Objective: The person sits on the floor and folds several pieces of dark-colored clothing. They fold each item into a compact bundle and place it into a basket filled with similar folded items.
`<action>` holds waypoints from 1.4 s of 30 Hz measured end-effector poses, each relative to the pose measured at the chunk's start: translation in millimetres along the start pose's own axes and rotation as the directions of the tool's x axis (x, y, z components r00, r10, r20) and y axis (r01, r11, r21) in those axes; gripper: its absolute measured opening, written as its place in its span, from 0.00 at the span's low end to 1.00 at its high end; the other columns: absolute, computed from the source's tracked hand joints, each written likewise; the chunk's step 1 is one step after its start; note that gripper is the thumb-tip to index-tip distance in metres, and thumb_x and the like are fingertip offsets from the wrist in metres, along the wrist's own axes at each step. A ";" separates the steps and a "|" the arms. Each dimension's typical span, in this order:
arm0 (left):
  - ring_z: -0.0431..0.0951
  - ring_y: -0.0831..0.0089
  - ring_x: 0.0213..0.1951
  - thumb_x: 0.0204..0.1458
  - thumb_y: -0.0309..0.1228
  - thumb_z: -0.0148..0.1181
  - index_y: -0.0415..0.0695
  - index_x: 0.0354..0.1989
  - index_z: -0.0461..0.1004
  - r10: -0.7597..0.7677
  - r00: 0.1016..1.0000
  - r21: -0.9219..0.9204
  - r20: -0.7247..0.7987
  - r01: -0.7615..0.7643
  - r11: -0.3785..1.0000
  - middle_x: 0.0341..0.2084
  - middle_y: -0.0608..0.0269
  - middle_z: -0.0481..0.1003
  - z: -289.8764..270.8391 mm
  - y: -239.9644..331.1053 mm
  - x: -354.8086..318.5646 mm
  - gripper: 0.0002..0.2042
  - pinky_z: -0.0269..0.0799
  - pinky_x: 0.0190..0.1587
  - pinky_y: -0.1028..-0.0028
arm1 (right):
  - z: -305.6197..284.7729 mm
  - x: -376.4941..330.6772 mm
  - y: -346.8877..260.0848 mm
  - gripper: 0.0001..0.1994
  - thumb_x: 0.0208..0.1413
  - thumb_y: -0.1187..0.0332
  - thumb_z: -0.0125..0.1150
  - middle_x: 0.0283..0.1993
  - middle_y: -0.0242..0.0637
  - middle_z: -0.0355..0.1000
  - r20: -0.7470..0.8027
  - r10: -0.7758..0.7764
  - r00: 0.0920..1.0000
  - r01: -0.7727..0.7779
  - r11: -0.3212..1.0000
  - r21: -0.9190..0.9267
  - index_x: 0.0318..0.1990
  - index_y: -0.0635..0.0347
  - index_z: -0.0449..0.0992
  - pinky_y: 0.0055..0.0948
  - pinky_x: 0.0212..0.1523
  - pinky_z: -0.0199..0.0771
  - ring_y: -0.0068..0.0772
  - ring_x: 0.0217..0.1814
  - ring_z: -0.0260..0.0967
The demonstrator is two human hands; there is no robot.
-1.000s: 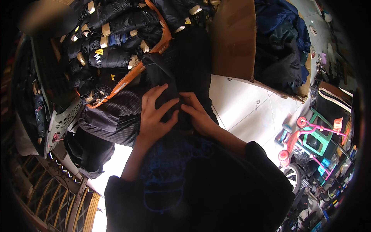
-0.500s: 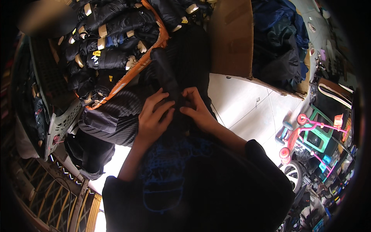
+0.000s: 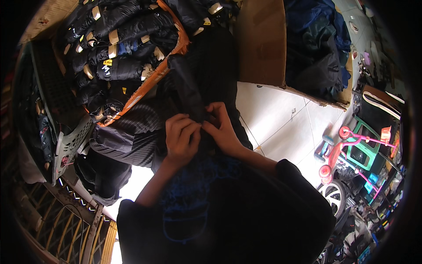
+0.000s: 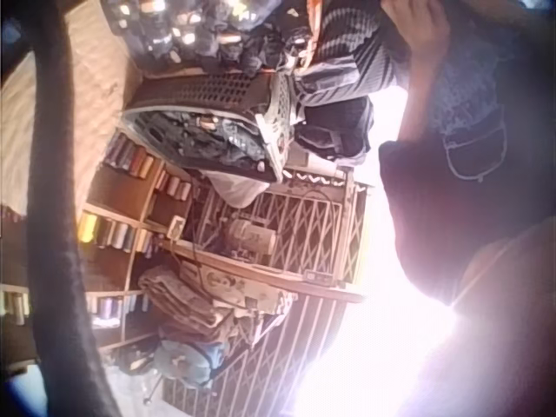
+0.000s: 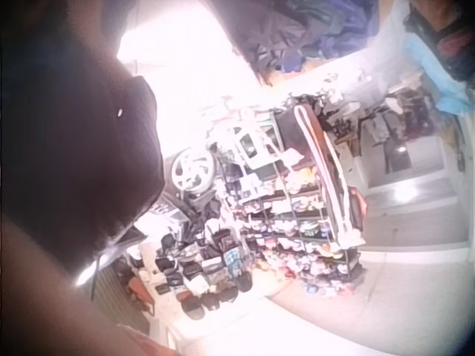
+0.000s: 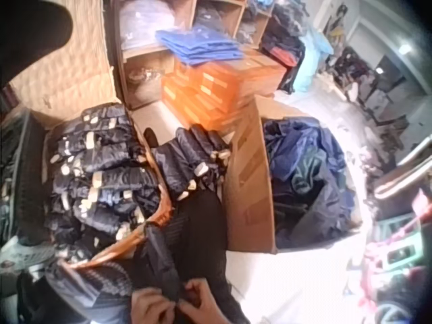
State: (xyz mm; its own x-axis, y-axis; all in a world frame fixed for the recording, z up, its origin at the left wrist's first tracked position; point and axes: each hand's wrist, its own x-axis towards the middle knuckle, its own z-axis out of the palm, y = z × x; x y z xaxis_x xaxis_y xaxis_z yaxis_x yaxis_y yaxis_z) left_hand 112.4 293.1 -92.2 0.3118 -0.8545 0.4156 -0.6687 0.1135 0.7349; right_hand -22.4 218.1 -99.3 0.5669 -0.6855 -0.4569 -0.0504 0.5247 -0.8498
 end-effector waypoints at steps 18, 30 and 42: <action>0.72 0.55 0.44 0.40 0.17 0.66 0.41 0.32 0.76 -0.112 0.976 -0.052 0.189 0.124 0.991 0.35 0.55 0.72 -12.4 -8.5 22.0 0.10 0.70 0.46 0.63 | -7.4 18.8 8.1 0.22 0.64 0.66 0.56 0.61 0.42 0.57 0.141 0.112 0.984 -0.148 0.948 0.283 0.59 0.55 0.52 0.27 0.56 0.65 0.29 0.59 0.61; 0.74 0.67 0.56 0.64 0.40 0.53 0.34 0.58 0.67 -0.696 0.580 -0.767 0.422 0.639 0.067 0.54 0.46 0.73 -7.0 -55.5 6.8 0.22 0.73 0.52 0.69 | 13.1 26.8 -15.9 0.35 0.67 0.52 0.49 0.68 0.53 0.59 0.252 0.328 0.910 -0.252 0.923 -0.291 0.71 0.69 0.49 0.34 0.68 0.57 0.41 0.70 0.58; 0.80 0.69 0.45 0.55 0.29 0.62 0.33 0.48 0.75 -0.749 0.492 -0.645 0.444 0.756 0.114 0.41 0.53 0.81 -9.3 -23.1 -28.5 0.15 0.74 0.51 0.72 | 4.9 19.0 -9.5 0.37 0.67 0.51 0.44 0.59 0.69 0.64 0.508 0.331 0.795 0.159 0.695 -0.701 0.68 0.80 0.45 0.46 0.63 0.63 0.63 0.61 0.64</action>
State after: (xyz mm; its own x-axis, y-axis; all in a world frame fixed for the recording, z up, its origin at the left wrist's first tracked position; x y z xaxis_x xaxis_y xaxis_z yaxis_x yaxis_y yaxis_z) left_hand 125.3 319.5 -116.0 0.3540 -0.7304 -0.5841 0.5951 -0.3059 0.7432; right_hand -7.2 202.5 -98.6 0.8518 -0.1146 -0.5111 -0.5217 -0.0984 -0.8474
